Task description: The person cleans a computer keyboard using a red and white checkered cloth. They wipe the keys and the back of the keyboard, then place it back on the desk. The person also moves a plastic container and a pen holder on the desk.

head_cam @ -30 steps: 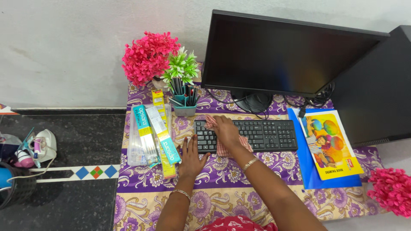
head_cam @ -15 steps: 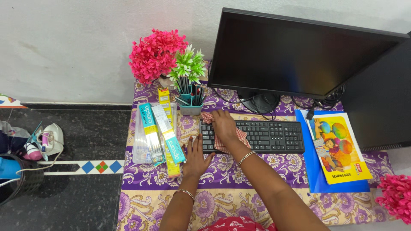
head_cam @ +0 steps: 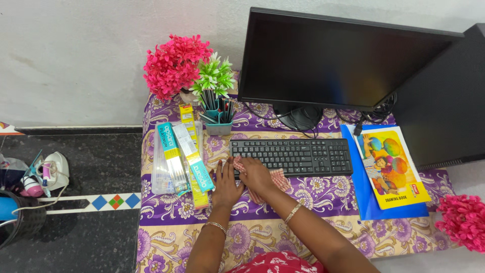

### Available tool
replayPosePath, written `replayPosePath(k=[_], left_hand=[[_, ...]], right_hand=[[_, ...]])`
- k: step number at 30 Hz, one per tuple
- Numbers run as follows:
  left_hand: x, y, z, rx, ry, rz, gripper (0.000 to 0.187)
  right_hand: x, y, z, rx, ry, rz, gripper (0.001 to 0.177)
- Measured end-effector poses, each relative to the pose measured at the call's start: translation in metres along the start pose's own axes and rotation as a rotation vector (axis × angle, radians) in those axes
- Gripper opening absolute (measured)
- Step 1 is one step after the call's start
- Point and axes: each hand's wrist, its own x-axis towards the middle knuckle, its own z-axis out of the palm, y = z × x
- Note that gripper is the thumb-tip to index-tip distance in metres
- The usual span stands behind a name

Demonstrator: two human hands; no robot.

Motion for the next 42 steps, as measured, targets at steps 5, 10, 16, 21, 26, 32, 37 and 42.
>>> replayPosePath(k=[5,10,16,21,26,32,37,42], left_hand=[[0.001,0.0,0.002,-0.029,0.026,-0.004,0.098],[0.002,0.001,0.002,-0.028,0.028,-0.013,0.099],[0.0,0.0,0.004,-0.067,0.105,0.013,0.099],[0.003,-0.001,0.01,-0.019,0.078,-0.002,0.094],[0.005,-0.003,0.014,-0.033,0.125,-0.003,0.098],[0.002,0.001,0.004,-0.132,0.085,-0.021,0.102],[0.007,-0.002,0.011,-0.072,0.053,0.0,0.1],[0.005,-0.003,0.012,0.012,-0.007,-0.012,0.099]], right_hand=[[0.0,0.012,-0.047,0.137,-0.206,0.321,0.048],[0.001,0.035,-0.043,-0.008,0.057,0.063,0.044],[0.012,0.025,-0.005,-0.16,0.131,-0.105,0.031],[0.04,0.018,0.006,-0.229,0.217,-0.222,0.022],[0.048,0.019,0.006,-0.257,0.125,-0.302,0.027],[0.046,0.04,-0.008,-0.339,0.17,-0.182,0.029],[0.031,0.013,-0.009,-0.256,0.117,-0.245,0.034],[0.017,0.004,-0.001,-0.199,0.087,-0.211,0.032]])
